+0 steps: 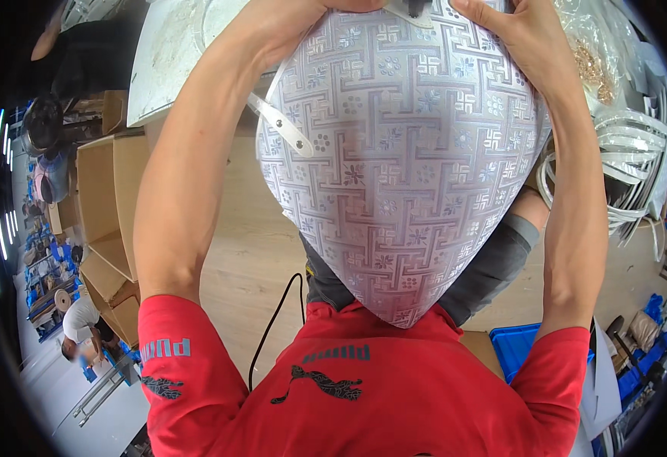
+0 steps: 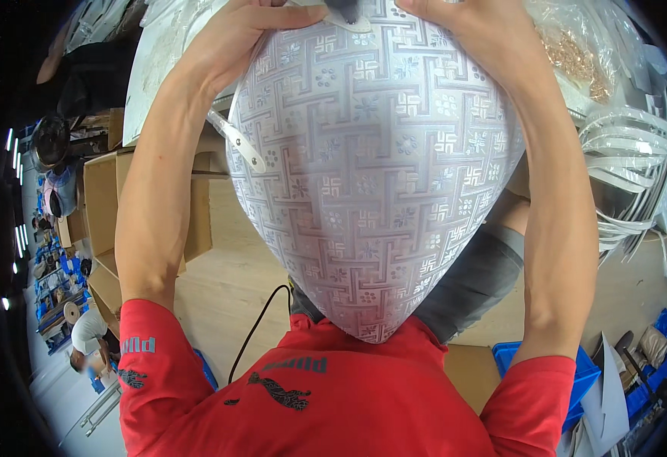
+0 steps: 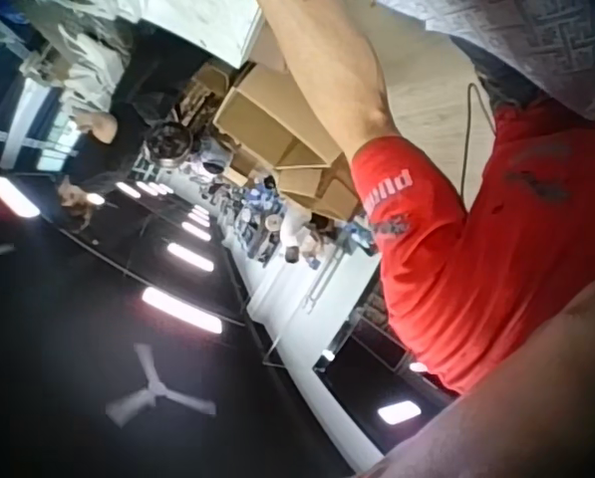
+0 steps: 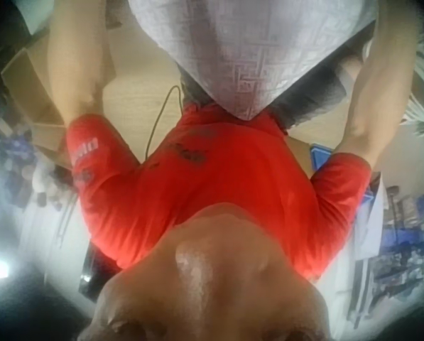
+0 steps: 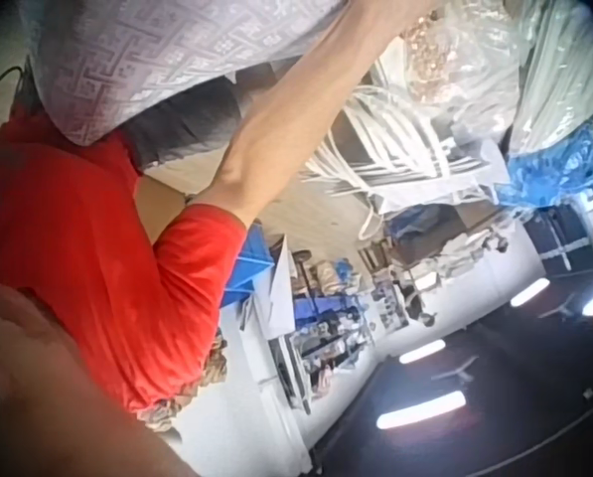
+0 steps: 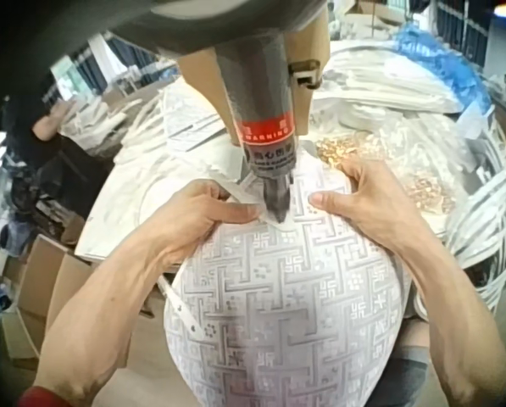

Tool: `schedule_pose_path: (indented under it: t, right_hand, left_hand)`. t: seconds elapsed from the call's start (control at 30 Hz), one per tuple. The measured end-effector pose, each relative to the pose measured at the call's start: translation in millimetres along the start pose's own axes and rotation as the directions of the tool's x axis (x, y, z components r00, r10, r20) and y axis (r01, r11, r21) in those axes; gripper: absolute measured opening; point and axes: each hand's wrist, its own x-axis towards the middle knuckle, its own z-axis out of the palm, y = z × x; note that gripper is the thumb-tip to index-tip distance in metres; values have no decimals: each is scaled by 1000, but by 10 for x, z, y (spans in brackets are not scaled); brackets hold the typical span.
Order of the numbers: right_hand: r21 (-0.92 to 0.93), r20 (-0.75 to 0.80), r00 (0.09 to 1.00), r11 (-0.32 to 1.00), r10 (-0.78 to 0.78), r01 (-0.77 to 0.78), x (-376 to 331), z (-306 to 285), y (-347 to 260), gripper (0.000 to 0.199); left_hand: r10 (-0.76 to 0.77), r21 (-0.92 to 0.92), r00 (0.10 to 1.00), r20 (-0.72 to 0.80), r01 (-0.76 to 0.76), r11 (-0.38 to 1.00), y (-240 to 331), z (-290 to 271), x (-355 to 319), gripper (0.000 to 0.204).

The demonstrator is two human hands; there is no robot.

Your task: Assembling patterned tote bags by attaching handles using a pneumatic press machine at a factory workbench.

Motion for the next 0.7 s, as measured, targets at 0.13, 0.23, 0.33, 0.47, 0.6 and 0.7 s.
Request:
schedule_pose_path:
  t: [0.13, 0.23, 0.33, 0.47, 0.6, 0.7]
  right_hand:
    - [94, 60, 997, 994, 42, -47, -8, 5, 9, 26]
    - [254, 212, 970, 952, 119, -172, -118, 41, -34, 31]
    - [297, 348, 925, 919, 149, -260, -287, -69, -120, 32]
    - [203, 222, 974, 979, -54, 8, -669, -249, -216, 31]
    - [158, 140, 956, 958, -260, 237, -827, -468, -181, 30]
    - [165, 339, 933, 984, -121, 68, -1092, -1026, -757, 31]
  left_hand:
    - [-85, 13, 996, 30, 85, 996, 23, -108, 6, 31]
    - [-134, 220, 991, -22, 136, 966, -50, -265, -163, 29]
    - [-109, 251, 993, -36, 115, 961, 19, -72, -575, 36]
    - [-198, 66, 980, -15, 199, 978, -136, 366, -980, 54]
    - [-78, -49, 996, -51, 75, 996, -49, 828, -1173, 67]
    - [165, 145, 984, -69, -154, 977, 213, 874, -1438, 72]
